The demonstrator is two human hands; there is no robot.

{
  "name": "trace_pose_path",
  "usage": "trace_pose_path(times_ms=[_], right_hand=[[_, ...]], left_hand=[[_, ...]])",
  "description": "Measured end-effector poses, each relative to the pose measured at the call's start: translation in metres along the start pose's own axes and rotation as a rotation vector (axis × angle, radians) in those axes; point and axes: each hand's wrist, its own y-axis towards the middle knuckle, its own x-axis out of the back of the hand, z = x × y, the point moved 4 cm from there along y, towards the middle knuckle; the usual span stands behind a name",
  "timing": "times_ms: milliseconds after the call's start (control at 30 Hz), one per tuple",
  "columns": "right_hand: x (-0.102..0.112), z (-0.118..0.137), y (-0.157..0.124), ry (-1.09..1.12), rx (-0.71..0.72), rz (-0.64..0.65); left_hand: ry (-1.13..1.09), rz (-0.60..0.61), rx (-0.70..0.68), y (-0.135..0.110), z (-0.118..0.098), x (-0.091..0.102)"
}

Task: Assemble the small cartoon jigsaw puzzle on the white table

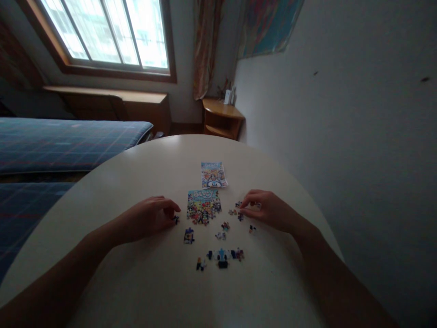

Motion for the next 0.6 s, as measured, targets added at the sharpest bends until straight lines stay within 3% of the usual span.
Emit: trace_pose_path(times_ms=[267,600], right_hand=[[-0.026,0.049,-0.003,0.004,0.218,0.195],[-0.039,0.051,0.0,0.032,0.245,0.215]], left_hand=[[0.002,0.05,0.013,-0.001,-0.001,-0.001],[0.021,0.121,0.033,0.0,-0.008,-0.002]])
